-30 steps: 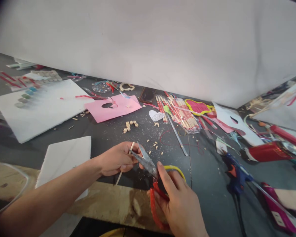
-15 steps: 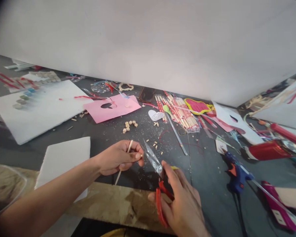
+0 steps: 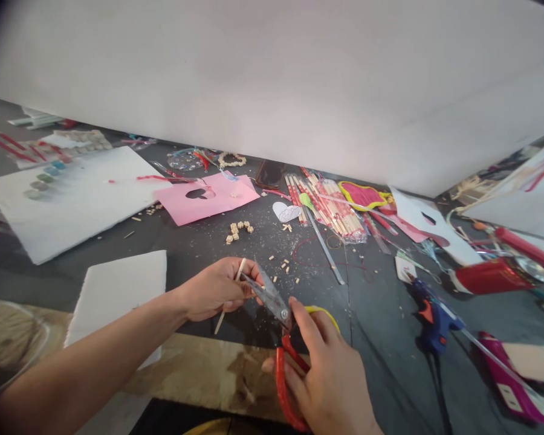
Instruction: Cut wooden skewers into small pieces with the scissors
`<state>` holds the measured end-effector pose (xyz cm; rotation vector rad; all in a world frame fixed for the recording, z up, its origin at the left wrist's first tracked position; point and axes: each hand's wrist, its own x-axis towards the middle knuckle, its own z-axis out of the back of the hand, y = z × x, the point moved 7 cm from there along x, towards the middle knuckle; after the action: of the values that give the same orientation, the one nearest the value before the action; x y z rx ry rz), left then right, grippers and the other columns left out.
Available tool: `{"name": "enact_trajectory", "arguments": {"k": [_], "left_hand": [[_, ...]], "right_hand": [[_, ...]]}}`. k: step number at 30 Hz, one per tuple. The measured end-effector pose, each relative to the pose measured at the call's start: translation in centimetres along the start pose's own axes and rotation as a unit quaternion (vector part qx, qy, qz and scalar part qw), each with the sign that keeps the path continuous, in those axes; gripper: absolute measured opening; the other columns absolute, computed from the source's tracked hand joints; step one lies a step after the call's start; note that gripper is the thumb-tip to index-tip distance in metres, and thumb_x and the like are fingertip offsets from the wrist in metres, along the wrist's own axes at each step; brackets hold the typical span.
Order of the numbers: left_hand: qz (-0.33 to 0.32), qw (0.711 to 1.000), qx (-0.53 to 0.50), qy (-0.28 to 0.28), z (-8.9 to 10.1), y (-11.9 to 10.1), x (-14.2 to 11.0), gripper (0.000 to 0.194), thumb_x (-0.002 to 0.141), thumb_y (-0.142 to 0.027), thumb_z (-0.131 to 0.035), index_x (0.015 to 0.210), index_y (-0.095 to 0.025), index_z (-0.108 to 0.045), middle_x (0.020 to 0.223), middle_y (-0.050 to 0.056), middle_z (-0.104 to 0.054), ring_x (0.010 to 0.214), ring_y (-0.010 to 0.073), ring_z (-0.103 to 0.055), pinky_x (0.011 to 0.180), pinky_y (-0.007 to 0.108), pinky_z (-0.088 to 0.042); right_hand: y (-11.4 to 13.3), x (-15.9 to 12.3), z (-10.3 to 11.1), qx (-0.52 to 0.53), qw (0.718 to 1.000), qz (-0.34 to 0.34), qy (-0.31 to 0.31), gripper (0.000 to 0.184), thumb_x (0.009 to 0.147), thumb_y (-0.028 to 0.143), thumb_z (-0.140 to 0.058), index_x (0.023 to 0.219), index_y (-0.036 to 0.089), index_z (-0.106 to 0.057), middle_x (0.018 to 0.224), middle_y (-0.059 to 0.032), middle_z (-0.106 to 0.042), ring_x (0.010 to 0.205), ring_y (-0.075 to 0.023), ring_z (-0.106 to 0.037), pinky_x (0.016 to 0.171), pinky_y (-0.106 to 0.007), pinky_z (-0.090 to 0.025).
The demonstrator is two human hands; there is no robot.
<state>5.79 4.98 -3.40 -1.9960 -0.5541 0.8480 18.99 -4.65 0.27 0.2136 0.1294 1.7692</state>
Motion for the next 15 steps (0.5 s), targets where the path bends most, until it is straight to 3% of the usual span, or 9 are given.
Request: {"name": "enact_trajectory", "arguments": {"k": [9, 15], "left_hand": [[-0.004, 1.0, -0.007, -0.009, 0.12, 0.14, 0.03, 0.011, 0.064, -0.009, -0.059, 0.073, -0.014, -0.053, 0.059, -0.001, -0.06, 0.035, 0.0006, -0.028, 0.034, 0.016, -0.015], [-0.042, 0.998, -0.024, 0.031, -0.34, -0.23, -0.03, 0.019, 0.07, -0.027, -0.066, 0.071, -0.012, -0.053, 0.063, 0.0, -0.06, 0.037, 0.0002, -0.028, 0.035, 0.017, -0.015]], "right_hand": [[-0.05, 0.14, -0.07, 0.017, 1.0, -0.001, -0.021, 0.056, 0.081, 0.032, -0.049, 0.134, 0.027, -0.033, 0.109, -0.0071, -0.06, 0.088, -0.0187, -0.064, 0.064, -0.025, -0.054], [0.0, 0.1, -0.47, 0.009, 0.999, 0.008, -0.048, 0.049, 0.083, 0.033, -0.047, 0.131, 0.024, -0.038, 0.102, -0.0068, -0.064, 0.079, -0.0175, -0.066, 0.058, -0.023, -0.052]]}}
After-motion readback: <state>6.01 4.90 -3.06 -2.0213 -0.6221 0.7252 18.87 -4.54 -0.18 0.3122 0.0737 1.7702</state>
